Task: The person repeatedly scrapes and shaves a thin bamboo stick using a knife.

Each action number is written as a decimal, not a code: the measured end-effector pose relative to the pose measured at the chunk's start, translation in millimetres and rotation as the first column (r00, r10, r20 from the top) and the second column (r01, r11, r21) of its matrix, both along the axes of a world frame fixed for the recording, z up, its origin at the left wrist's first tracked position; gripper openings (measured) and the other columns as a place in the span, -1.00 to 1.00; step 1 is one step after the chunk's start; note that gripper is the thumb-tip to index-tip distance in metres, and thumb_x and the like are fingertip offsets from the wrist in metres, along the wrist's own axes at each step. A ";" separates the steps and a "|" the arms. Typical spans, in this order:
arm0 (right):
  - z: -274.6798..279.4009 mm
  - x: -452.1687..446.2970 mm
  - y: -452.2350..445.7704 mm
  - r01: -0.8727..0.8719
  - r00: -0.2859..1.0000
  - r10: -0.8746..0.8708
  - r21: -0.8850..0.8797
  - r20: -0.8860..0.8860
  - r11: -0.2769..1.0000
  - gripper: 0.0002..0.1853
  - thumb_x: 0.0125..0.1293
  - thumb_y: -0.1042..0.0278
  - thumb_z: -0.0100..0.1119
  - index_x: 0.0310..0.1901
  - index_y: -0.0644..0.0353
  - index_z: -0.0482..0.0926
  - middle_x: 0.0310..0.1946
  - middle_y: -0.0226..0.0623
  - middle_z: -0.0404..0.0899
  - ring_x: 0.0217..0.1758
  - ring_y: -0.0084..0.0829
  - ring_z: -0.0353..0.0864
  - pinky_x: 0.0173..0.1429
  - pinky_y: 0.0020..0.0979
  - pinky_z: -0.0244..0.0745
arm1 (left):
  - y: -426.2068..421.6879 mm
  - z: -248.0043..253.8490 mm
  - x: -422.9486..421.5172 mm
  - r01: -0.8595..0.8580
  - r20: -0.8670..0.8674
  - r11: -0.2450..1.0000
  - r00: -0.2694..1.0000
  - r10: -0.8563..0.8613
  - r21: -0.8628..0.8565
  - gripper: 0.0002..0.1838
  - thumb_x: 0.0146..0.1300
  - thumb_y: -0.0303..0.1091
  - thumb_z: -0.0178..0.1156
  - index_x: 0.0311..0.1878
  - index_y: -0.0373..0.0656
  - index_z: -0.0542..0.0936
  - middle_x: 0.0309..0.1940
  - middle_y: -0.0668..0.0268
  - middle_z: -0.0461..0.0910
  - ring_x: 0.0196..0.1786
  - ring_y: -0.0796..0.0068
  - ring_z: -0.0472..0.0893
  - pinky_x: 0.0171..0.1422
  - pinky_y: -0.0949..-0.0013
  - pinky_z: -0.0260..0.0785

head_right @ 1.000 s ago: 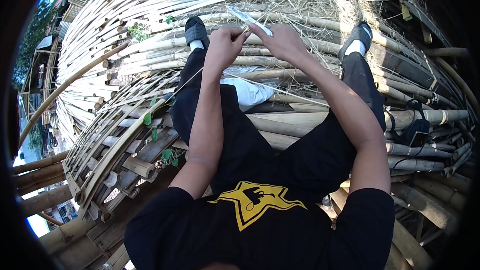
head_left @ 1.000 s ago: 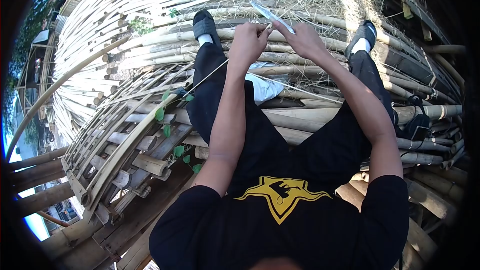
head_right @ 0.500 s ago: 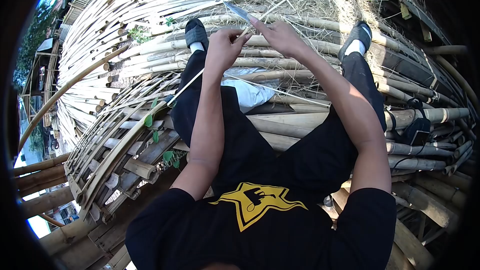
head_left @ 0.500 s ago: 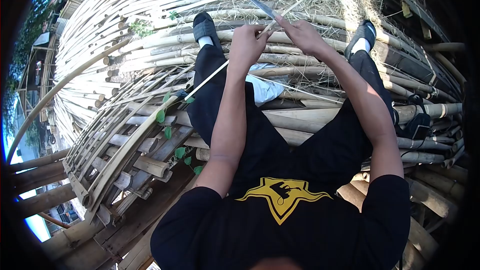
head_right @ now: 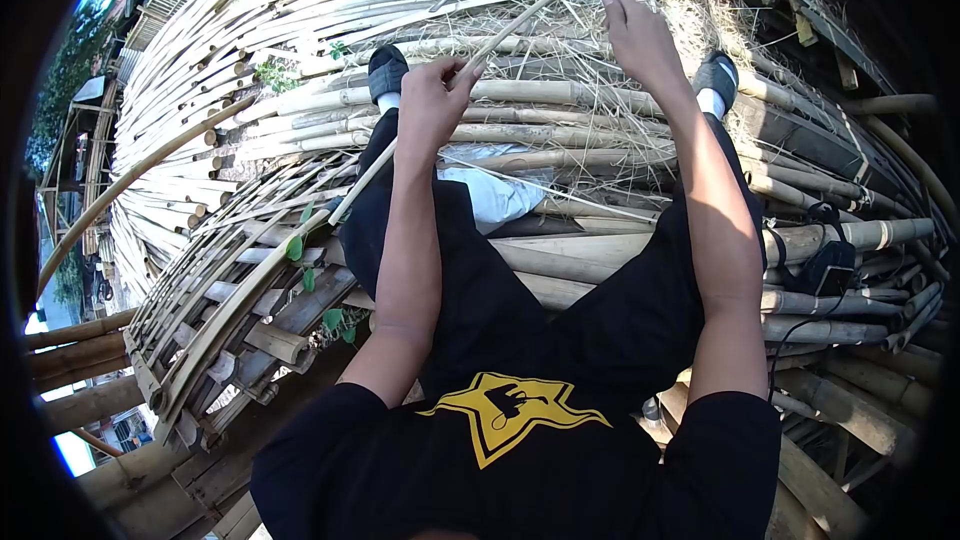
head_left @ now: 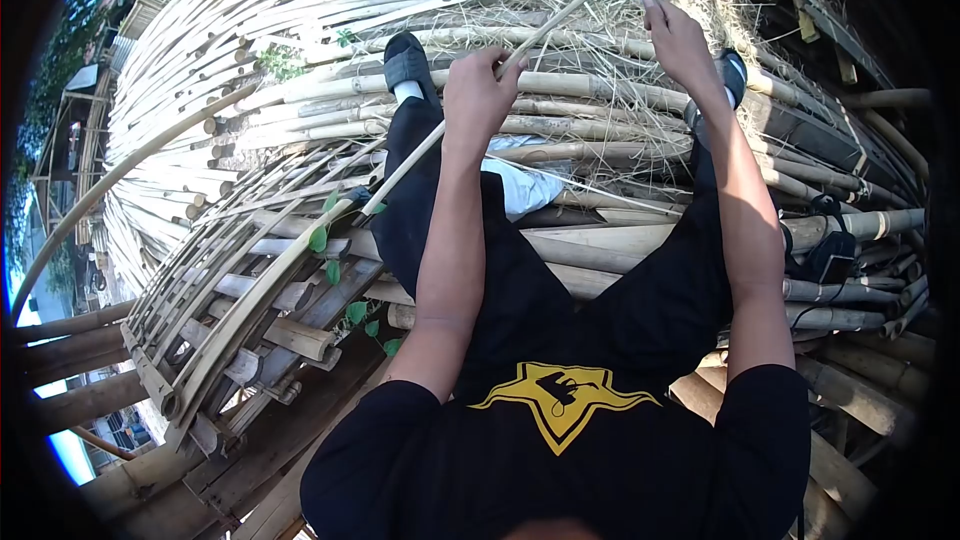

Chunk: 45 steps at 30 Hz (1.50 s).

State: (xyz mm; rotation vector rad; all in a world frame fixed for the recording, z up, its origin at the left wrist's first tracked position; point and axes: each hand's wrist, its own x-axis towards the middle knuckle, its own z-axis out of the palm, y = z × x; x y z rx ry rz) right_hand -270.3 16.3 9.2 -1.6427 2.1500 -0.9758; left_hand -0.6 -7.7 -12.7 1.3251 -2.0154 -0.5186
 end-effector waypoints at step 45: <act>6.8 10.7 -4.2 0.089 0.972 -0.035 0.223 -0.233 0.971 -0.46 0.44 0.00 -0.26 -0.33 0.34 0.57 -0.47 0.12 0.58 -0.33 0.12 0.59 -0.16 -0.01 0.46 | 19.7 6.3 -25.0 0.066 0.323 0.923 0.944 0.066 -0.380 -0.84 0.33 -0.22 0.10 -0.23 -0.05 0.59 -0.42 0.33 0.56 -0.50 0.21 0.59 -0.50 0.23 0.39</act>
